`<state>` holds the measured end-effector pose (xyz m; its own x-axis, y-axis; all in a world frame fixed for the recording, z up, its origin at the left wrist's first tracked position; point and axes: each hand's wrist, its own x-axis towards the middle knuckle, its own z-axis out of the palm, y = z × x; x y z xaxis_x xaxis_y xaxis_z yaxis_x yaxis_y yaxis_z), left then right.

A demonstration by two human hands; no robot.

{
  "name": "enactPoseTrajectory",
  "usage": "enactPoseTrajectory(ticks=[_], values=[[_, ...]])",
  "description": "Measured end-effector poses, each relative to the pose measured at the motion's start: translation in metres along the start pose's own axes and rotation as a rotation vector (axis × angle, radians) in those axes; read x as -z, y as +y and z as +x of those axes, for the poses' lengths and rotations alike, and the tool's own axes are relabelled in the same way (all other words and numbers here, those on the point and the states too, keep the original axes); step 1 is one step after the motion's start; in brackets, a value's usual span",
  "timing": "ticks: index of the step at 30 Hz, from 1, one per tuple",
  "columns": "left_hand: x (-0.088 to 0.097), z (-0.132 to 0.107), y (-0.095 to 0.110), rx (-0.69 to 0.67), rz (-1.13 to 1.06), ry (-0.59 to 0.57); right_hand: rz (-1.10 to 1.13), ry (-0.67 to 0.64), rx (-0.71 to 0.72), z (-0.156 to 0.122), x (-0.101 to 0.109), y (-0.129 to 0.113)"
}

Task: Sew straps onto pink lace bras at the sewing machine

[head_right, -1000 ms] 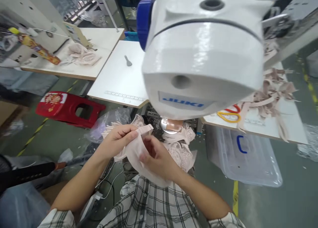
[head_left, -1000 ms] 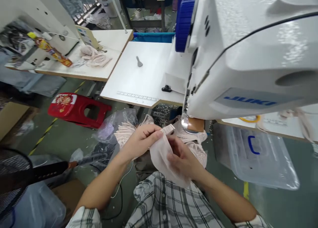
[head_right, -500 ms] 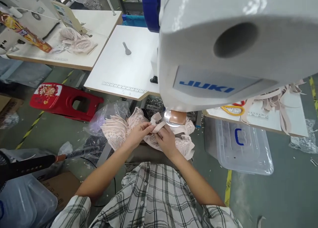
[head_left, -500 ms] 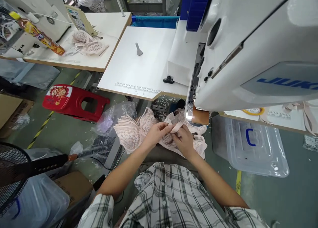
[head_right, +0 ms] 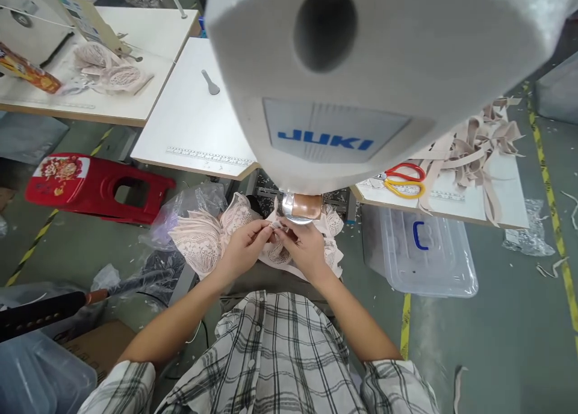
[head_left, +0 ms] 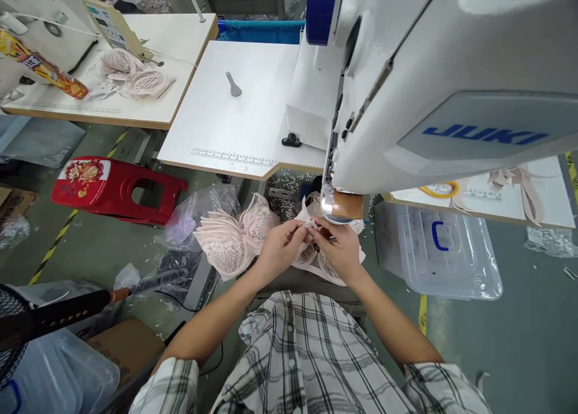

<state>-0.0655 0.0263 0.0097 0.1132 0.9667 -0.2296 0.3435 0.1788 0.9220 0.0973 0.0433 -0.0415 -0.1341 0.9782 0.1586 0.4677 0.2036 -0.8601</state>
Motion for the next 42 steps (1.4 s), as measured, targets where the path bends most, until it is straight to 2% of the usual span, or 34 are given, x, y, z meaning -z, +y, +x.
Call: enactPoseTrajectory(ticks=[3, 5, 7, 9, 11, 13, 15, 16, 18, 19, 22, 25, 29, 31, 34, 36, 38, 42], values=[[-0.007, 0.003, -0.001, 0.026, 0.012, 0.031, 0.035, 0.077, 0.022, -0.005, -0.005, 0.003], [-0.011, 0.007, -0.002, 0.014, 0.051, 0.047, 0.034, 0.075, 0.042, -0.008, -0.007, 0.003], [-0.013, 0.010, -0.002, -0.012, 0.102, 0.076, -0.005, 0.001, 0.076, -0.009, -0.004, 0.005], [-0.013, 0.012, 0.000, -0.035, 0.134, 0.089, -0.071, -0.123, 0.128, -0.006, 0.008, 0.012], [-0.009, 0.014, 0.001, -0.061, 0.160, 0.072, -0.169, -0.151, 0.170, 0.007, 0.036, 0.028], [-0.005, 0.014, 0.002, -0.105, 0.208, 0.050, -0.325, -0.003, 0.152, 0.029, 0.078, 0.049], [-0.003, 0.014, 0.003, -0.144, 0.258, 0.023, -0.531, 0.221, 0.030, 0.057, 0.129, 0.070], [-0.004, 0.014, 0.003, -0.151, 0.273, -0.002, -0.641, 0.223, -0.033, 0.072, 0.153, 0.078], [-0.006, 0.014, 0.004, -0.133, 0.263, -0.061, -0.811, 0.017, -0.109, 0.096, 0.191, 0.088], [-0.006, 0.015, 0.005, -0.110, 0.242, -0.085, -0.827, -0.039, -0.109, 0.105, 0.205, 0.090], [-0.006, 0.016, 0.009, -0.040, 0.143, -0.133, -0.852, -0.214, -0.060, 0.110, 0.223, 0.087], [-0.002, 0.016, 0.012, 0.028, 0.026, -0.163, -0.887, -0.260, -0.072, 0.087, 0.222, 0.075], [0.002, 0.014, 0.013, 0.135, -0.168, -0.167, -0.750, -0.066, -0.235, 0.026, 0.208, 0.048], [0.003, 0.014, 0.011, 0.169, -0.271, -0.177, -0.577, 0.004, -0.164, -0.009, 0.192, 0.029], [0.001, 0.016, 0.006, 0.197, -0.405, -0.208, -0.432, -0.175, 0.047, -0.049, 0.157, 0.002], [0.001, 0.017, 0.005, 0.206, -0.471, -0.231, -0.393, -0.243, 0.114, -0.061, 0.130, -0.009], [0.002, 0.018, 0.007, 0.205, -0.489, -0.244, -0.373, -0.224, 0.143, -0.062, 0.108, -0.014], [0.006, 0.016, 0.015, 0.162, -0.352, -0.221, -0.350, -0.171, 0.135, -0.050, 0.082, -0.014]])
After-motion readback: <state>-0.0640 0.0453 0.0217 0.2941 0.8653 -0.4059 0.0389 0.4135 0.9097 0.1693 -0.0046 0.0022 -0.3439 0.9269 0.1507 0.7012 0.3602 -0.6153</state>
